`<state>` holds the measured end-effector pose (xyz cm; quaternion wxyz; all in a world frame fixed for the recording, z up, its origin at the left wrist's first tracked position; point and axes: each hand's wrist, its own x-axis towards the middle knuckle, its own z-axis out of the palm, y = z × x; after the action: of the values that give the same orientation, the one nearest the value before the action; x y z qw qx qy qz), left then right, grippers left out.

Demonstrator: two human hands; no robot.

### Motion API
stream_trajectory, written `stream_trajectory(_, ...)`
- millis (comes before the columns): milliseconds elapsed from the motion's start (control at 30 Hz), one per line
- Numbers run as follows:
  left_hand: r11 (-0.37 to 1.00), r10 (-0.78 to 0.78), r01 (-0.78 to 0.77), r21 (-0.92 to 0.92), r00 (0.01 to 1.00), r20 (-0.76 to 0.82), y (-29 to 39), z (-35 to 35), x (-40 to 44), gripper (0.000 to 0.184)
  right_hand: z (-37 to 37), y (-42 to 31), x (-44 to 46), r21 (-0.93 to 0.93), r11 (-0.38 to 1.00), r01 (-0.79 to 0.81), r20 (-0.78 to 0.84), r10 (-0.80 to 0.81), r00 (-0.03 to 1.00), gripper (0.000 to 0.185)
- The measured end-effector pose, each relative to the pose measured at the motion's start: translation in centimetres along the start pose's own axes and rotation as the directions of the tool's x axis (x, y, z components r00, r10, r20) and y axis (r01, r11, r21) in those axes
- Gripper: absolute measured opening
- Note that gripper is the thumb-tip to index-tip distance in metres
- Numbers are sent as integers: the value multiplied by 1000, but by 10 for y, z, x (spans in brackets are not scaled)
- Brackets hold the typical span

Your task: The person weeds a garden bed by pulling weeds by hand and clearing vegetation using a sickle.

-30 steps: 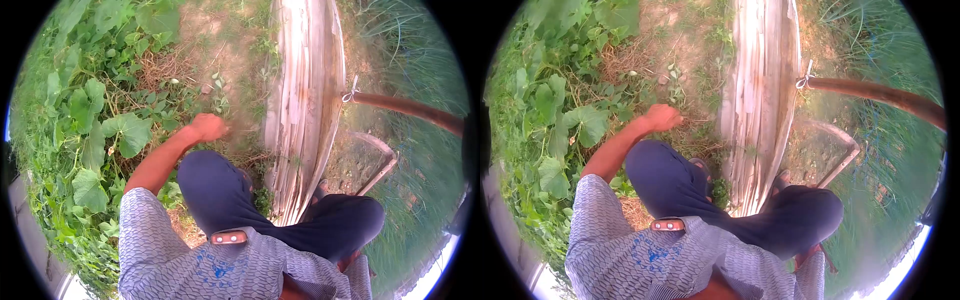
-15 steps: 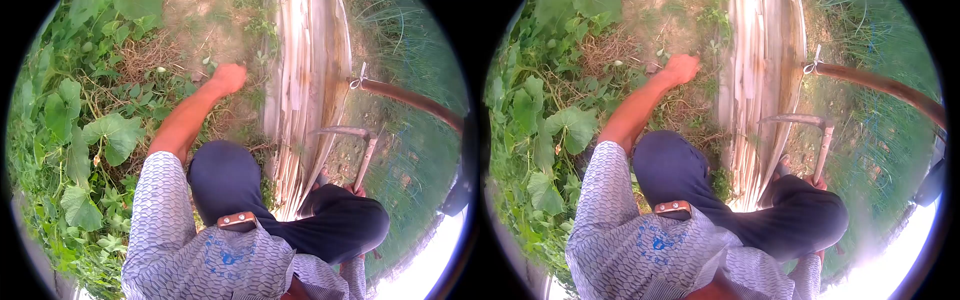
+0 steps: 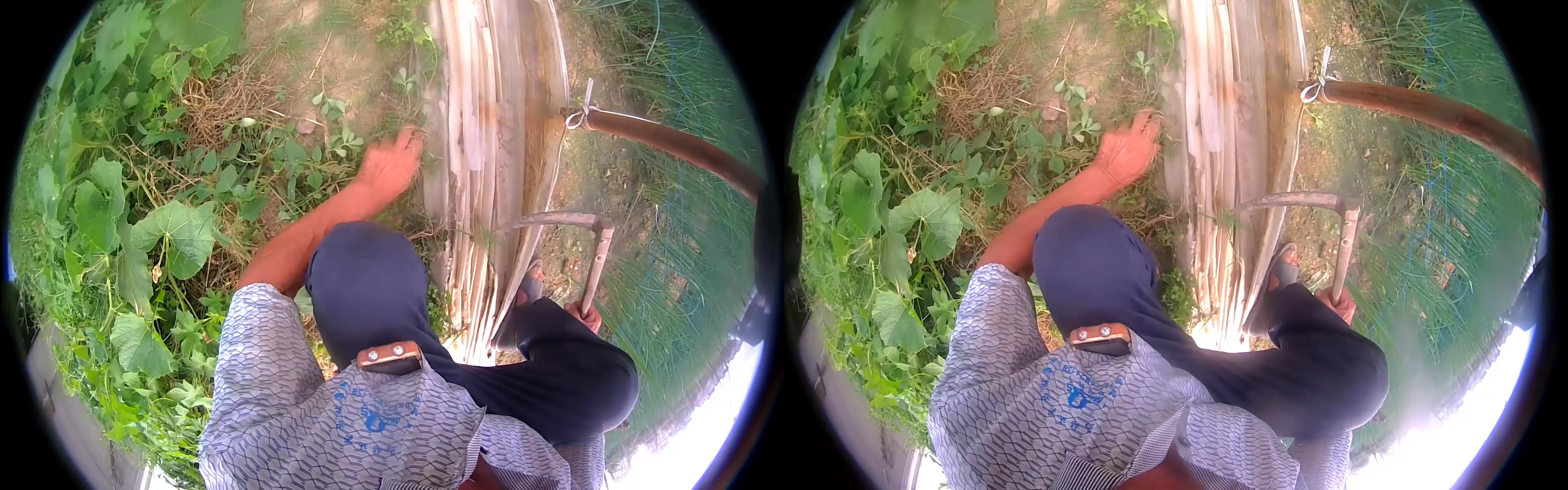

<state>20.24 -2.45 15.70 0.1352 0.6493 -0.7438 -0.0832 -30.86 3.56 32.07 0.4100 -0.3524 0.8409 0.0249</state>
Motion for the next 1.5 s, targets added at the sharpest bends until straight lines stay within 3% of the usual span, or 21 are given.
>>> stream_trajectory(67,964,-168,81,252,922,348,0,-4,7,29,1,-2,-1,0,1000,3,1,-3,1000,14)
stream_trajectory(100,965,-165,76,253,922,351,-6,3,9,29,1,-3,-2,0,1000,3,3,-3,1000,14)
stream_trajectory(167,982,21,-110,151,867,498,-19,13,14,21,0,-7,-4,2,1000,9,5,-9,1000,14)
stream_trajectory(200,982,20,-112,155,869,495,-23,11,18,21,0,-9,-5,1,1000,12,7,-12,1000,14)
stream_trajectory(267,990,-50,113,-82,832,552,-28,3,27,19,0,-13,-8,2,1000,20,8,-20,1000,14)
stream_trajectory(300,990,-54,115,-77,834,548,-27,1,25,19,0,-15,-9,-2,1000,25,10,-25,1000,14)
stream_trajectory(367,953,-141,269,-139,802,581,-24,-1,20,23,-1,-18,-14,-3,1000,26,8,-26,1000,14)
stream_trajectory(500,929,-113,286,-236,825,553,-26,-7,7,27,-5,-26,-16,-32,999,21,9,-21,1000,14)
stream_trajectory(533,907,-54,227,-355,898,437,-23,-15,-2,27,-5,-29,-15,-44,999,17,11,-17,1000,14)
stream_trajectory(600,871,6,162,-463,940,341,-47,-7,-22,27,-6,-34,-16,-62,998,-6,11,7,1000,14)
stream_trajectory(667,780,-408,434,-450,899,160,-83,4,-50,24,-8,-46,-10,-96,995,1,26,2,1000,14)
stream_trajectory(767,760,-326,298,-578,944,57,-92,2,-46,19,-11,-54,-13,-111,994,0,17,2,1000,14)
stream_trajectory(933,817,-267,210,-538,963,-29,-99,26,-56,14,-6,-72,-17,-119,992,29,13,-28,1000,14)
stream_trajectory(1000,696,-423,393,-601,901,99,-99,28,-55,16,-1,-79,-22,-113,993,45,12,-44,999,14)
stream_trajectory(1067,765,-323,275,-582,946,22,-103,30,-57,18,-1,-84,-31,-114,991,65,6,-65,998,14)
stream_trajectory(1133,660,-431,400,-636,895,116,-98,16,-50,18,1,-88,-40,-112,990,86,1,-86,996,14)
stream_trajectory(1267,632,-467,445,-634,872,147,-103,44,-58,17,-3,-95,-67,-114,984,137,2,-138,990,14)
stream_trajectory(1367,724,-462,443,-528,881,106,-107,37,-67,36,-8,-100,-88,-122,974,191,19,-191,981,14)
stream_trajectory(1400,751,-462,463,-471,878,126,-93,-7,-74,39,-10,-104,-95,-121,968,219,33,-216,976,14)
stream_trajectory(1467,811,-458,490,-319,872,175,-97,19,-116,40,-10,-118,-110,-118,955,272,79,-264,961,14)
stream_trajectory(1500,767,-517,585,-262,806,288,-95,14,-127,36,-8,-129,-120,-122,947,297,106,-285,953,14)
